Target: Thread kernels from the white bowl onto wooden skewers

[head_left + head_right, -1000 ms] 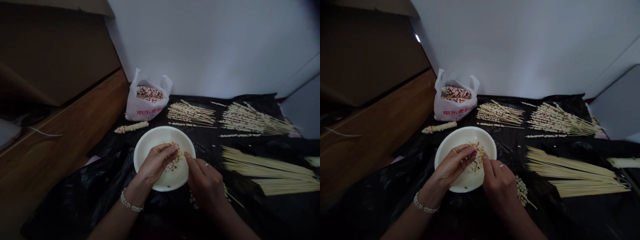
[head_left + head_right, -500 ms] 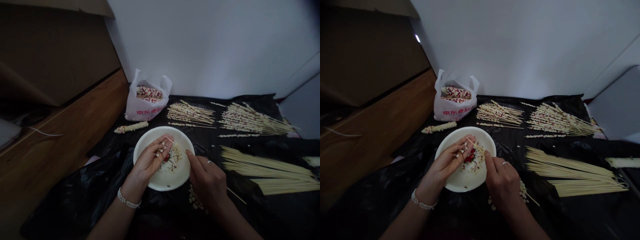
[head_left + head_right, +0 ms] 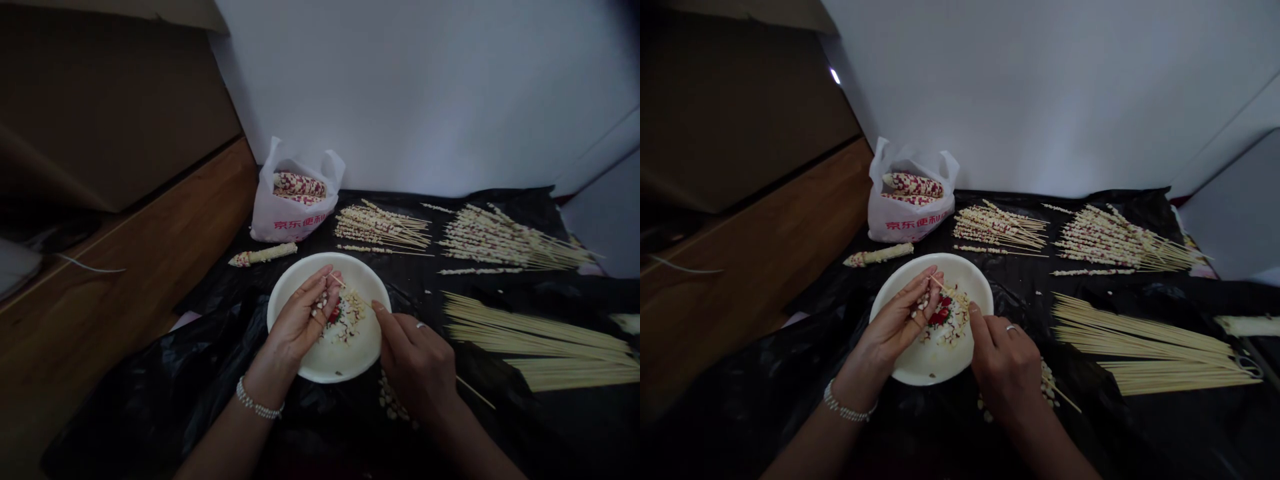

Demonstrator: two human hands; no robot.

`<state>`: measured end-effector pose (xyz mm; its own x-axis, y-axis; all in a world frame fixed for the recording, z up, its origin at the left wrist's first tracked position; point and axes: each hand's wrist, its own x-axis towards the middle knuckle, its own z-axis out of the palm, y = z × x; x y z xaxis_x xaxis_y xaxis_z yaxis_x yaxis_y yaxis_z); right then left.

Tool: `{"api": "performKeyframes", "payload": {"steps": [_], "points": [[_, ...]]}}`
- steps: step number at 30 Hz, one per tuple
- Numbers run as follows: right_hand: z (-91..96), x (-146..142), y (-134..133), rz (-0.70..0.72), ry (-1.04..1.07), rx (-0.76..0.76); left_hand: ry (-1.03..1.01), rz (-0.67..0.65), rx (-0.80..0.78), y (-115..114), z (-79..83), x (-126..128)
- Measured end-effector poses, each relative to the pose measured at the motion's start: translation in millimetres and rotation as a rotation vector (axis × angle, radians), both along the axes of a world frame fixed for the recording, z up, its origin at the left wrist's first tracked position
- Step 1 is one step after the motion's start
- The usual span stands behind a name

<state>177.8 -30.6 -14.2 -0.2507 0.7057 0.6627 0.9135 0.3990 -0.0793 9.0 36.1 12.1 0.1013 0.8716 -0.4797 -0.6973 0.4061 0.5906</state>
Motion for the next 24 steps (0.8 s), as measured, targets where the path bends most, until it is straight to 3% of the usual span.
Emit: {"api": "performKeyframes", "payload": {"steps": [24], "points": [[-3.7,-1.5,-1.4,-0.034,-0.053,-0.036,0.034,0.031,0.03,-1.0,-2.6,0.1]]}}
